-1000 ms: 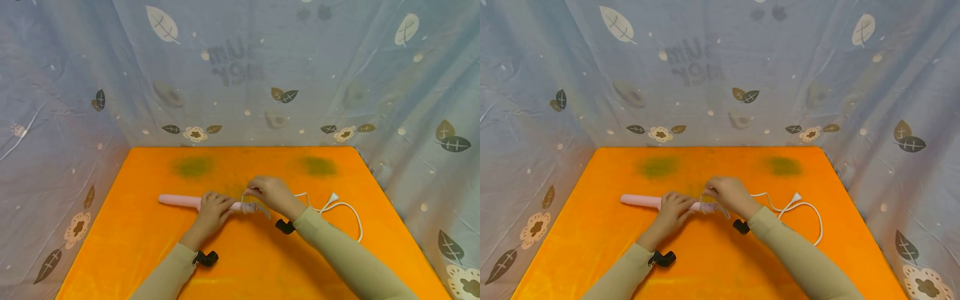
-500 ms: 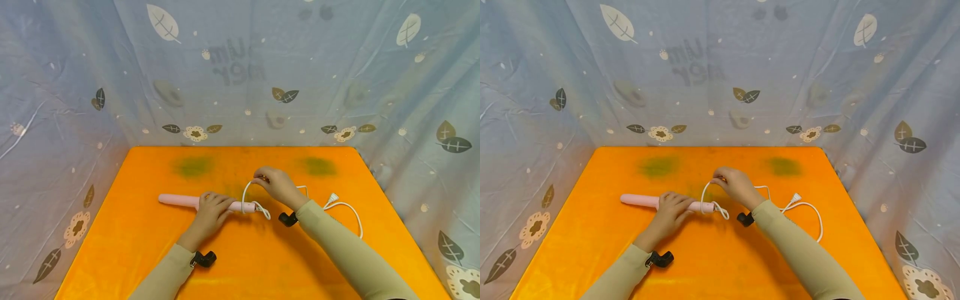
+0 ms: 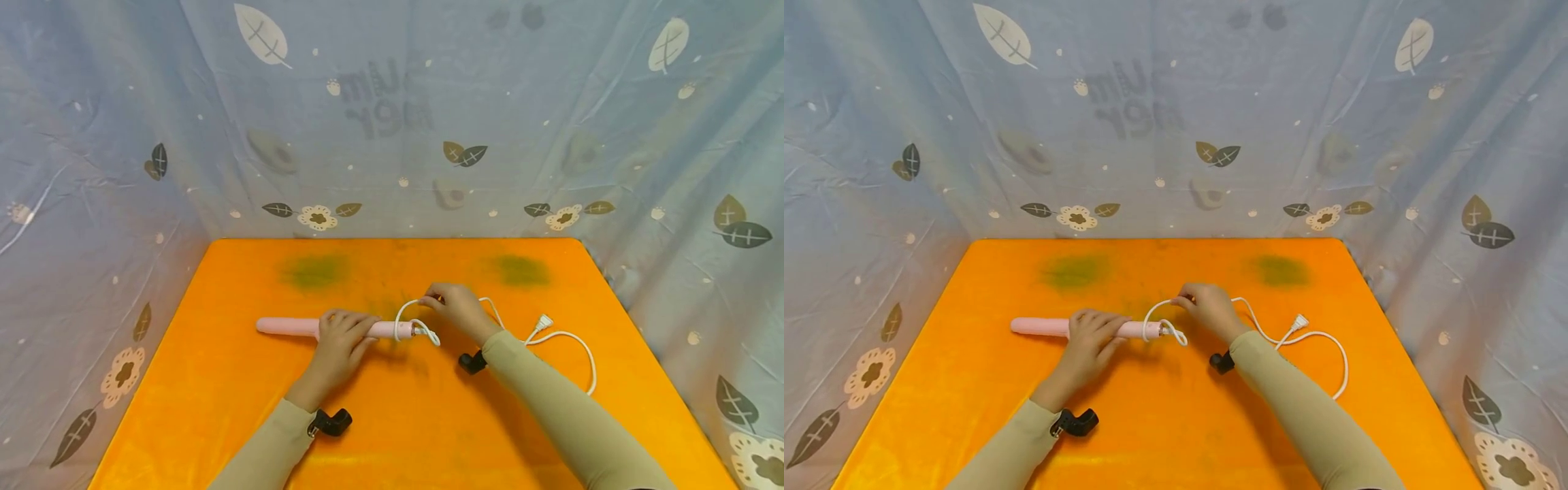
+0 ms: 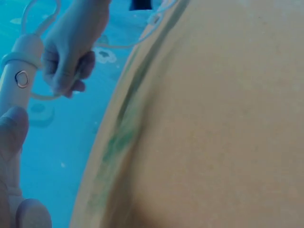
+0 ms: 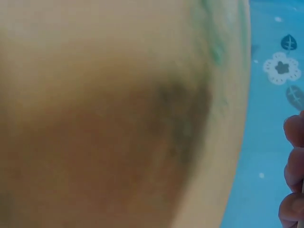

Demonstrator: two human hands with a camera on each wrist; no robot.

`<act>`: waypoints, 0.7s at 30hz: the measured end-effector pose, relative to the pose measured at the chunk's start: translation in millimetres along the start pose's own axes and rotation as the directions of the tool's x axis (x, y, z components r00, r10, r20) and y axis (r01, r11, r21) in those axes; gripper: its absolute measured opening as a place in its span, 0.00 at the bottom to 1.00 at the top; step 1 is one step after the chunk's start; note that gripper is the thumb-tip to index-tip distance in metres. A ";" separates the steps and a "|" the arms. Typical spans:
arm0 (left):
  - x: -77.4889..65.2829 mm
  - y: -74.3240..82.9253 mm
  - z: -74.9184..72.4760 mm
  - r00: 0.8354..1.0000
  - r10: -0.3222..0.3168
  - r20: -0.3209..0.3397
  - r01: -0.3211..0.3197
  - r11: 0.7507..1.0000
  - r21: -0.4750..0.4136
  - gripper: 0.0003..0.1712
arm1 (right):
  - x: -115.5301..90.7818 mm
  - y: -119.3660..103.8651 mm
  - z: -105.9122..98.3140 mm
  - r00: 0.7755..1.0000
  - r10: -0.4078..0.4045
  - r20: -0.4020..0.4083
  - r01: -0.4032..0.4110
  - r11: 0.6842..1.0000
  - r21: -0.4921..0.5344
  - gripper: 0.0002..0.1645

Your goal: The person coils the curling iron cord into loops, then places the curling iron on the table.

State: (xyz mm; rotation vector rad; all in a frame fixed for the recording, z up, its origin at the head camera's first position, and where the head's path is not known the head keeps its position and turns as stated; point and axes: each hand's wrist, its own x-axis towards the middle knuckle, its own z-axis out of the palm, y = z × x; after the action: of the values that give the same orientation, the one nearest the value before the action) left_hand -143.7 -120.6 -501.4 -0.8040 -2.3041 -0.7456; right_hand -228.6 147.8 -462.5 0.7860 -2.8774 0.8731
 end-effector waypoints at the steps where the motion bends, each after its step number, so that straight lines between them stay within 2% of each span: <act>1: 1.4 0.2 -0.2 1.000 0.004 -0.018 -0.004 1.000 0.000 0.25 | -1.0 0.1 2.1 1.000 0.011 0.017 -0.011 1.000 0.005 0.10; 4: 6.7 1.2 -1.3 0.999 -0.008 -0.051 0.007 1.000 -0.006 0.27 | -5.2 -1.6 8.1 0.999 0.021 0.045 -0.021 1.000 0.007 0.06; 11: 18.6 0.3 -3.4 0.990 -0.099 -0.104 0.096 0.995 -0.034 0.23 | -19.2 -0.3 27.8 0.996 -0.088 0.009 0.088 0.994 -0.065 0.12; 15: 22.2 -2.0 -2.0 0.984 -0.108 -0.145 0.106 0.994 -0.017 0.25 | -29.0 -7.8 30.9 0.988 -0.154 -0.005 0.153 0.985 -0.082 0.08; 21: 25.8 -5.0 -0.2 0.980 -0.141 -0.140 0.142 0.990 -0.005 0.25 | -41.6 -16.9 30.9 0.978 -0.208 -0.016 0.204 0.972 -0.120 0.11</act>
State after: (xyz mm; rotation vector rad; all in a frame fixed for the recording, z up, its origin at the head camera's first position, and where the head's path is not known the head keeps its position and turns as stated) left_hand -163.8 -114.8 -485.5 -0.5704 -2.2517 -0.8308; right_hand -180.9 138.5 -487.1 1.0267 -2.7290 0.6784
